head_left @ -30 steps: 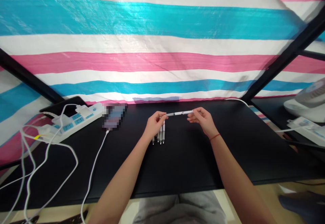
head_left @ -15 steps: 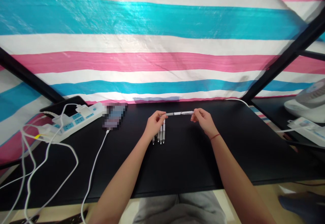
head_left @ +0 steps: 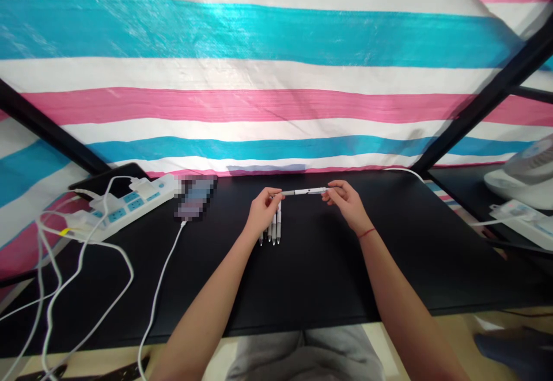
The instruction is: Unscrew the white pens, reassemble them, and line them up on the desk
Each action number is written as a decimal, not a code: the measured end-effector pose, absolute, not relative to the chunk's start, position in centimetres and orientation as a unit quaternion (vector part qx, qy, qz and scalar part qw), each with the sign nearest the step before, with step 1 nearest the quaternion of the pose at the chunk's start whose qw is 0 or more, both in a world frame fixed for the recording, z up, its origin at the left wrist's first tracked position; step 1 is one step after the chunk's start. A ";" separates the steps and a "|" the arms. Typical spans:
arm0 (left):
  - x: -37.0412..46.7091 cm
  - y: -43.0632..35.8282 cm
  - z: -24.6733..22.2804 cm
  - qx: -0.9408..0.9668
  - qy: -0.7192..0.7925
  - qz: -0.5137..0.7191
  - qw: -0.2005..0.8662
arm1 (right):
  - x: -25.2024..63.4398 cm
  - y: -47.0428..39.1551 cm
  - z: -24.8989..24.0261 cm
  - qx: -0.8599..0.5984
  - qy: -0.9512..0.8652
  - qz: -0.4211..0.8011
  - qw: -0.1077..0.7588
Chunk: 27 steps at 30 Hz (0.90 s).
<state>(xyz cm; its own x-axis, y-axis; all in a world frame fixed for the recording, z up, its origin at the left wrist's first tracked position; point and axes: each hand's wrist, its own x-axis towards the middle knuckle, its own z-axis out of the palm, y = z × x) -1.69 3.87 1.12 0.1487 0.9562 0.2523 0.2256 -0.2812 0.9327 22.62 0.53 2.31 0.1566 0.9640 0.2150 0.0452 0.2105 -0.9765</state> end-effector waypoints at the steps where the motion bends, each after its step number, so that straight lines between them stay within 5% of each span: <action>1: -1.7 3.9 1.1 0.651 0.455 0.467 0.389 | 22.7 0.6 2.2 -0.486 -0.516 0.395 0.584; 20: -1.4 3.6 1.2 0.652 0.449 0.466 0.395 | 22.4 0.6 2.2 -0.493 -0.538 0.332 0.598; 27: -1.2 2.8 2.1 0.707 0.462 0.463 0.270 | 22.4 0.4 1.9 -0.514 -0.571 0.283 0.574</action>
<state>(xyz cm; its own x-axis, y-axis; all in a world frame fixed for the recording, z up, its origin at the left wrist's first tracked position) -1.21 2.76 2.15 0.1450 0.9032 0.4039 0.4031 -0.4267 0.8096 22.39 0.40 1.88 0.1869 0.9120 0.3651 0.2628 0.3117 -0.9131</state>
